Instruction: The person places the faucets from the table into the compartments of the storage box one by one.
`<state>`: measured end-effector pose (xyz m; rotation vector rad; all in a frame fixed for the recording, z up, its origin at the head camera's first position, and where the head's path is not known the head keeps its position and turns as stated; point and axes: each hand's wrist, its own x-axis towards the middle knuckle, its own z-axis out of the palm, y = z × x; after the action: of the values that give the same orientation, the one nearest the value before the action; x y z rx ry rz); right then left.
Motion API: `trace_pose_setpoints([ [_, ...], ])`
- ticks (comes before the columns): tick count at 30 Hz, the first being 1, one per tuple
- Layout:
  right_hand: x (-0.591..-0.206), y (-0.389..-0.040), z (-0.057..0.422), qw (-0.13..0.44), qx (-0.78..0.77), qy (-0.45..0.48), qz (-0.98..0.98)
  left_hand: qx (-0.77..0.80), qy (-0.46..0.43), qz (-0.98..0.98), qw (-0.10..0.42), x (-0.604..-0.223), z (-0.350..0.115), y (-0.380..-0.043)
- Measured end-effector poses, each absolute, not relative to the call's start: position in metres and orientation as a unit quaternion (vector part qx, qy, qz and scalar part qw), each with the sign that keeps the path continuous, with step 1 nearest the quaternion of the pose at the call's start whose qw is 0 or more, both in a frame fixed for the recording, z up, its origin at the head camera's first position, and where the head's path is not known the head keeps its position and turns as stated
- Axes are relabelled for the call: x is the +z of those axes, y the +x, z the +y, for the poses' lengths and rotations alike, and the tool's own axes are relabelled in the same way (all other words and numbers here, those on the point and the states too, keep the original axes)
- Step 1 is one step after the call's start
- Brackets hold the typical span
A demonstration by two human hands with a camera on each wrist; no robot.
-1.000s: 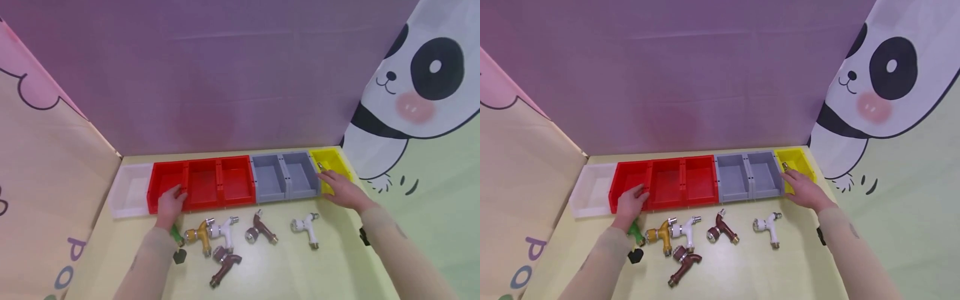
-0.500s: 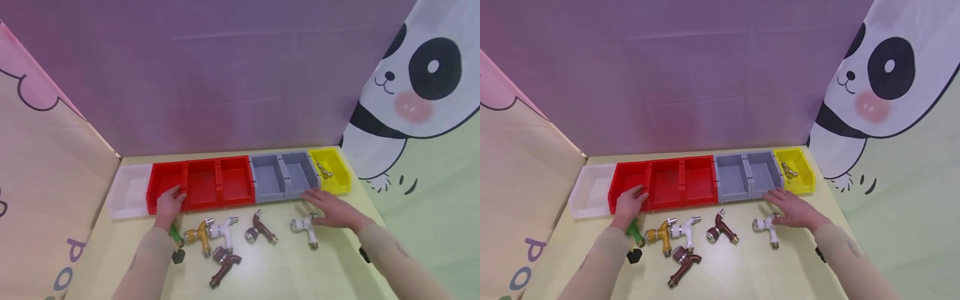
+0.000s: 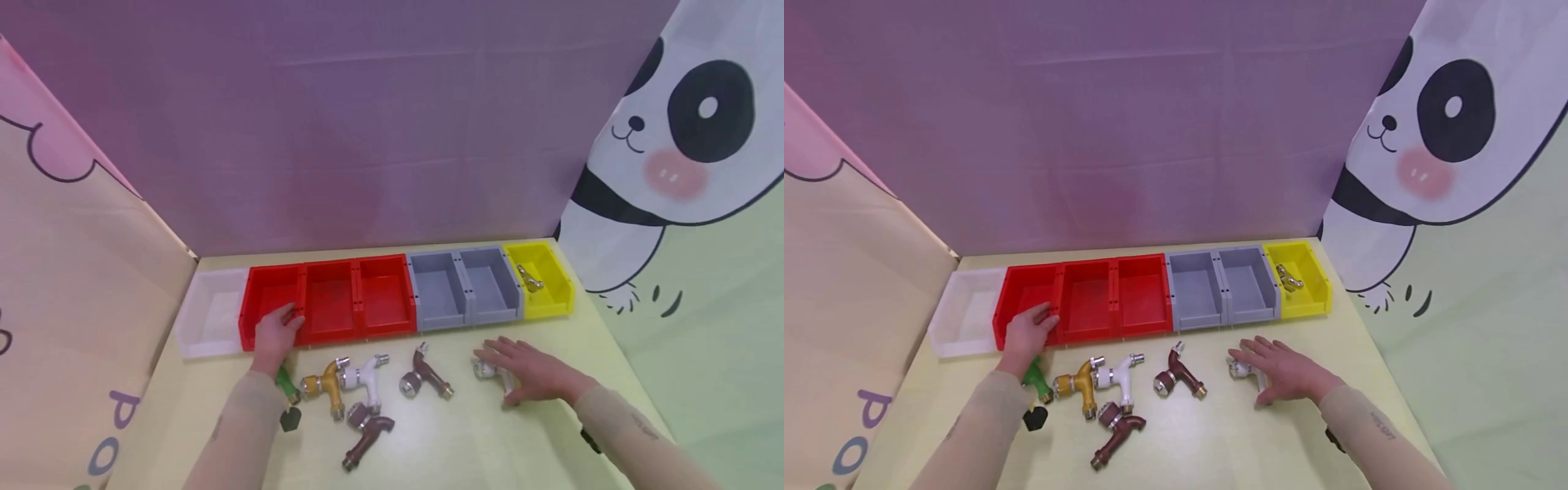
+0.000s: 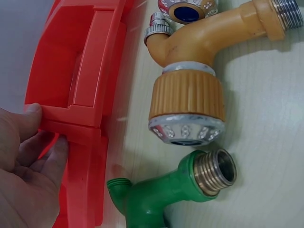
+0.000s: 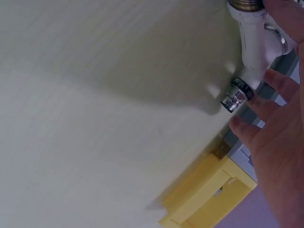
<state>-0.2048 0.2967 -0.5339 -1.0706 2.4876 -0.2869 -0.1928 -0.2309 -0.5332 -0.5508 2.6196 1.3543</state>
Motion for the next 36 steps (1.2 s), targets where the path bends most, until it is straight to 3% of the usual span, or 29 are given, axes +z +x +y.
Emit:
trace_pose_setpoints([
  [18,-0.5361,-0.1963,0.2979,0.220,-0.090,-0.397,0.886,0.452,-0.187,0.869,0.073,-0.5328,-0.2280,-0.1972],
  [36,-0.5311,-0.2029,0.2942,0.137,-0.057,-0.446,0.883,0.459,-0.192,0.864,0.079,-0.5318,-0.2303,-0.1930],
])
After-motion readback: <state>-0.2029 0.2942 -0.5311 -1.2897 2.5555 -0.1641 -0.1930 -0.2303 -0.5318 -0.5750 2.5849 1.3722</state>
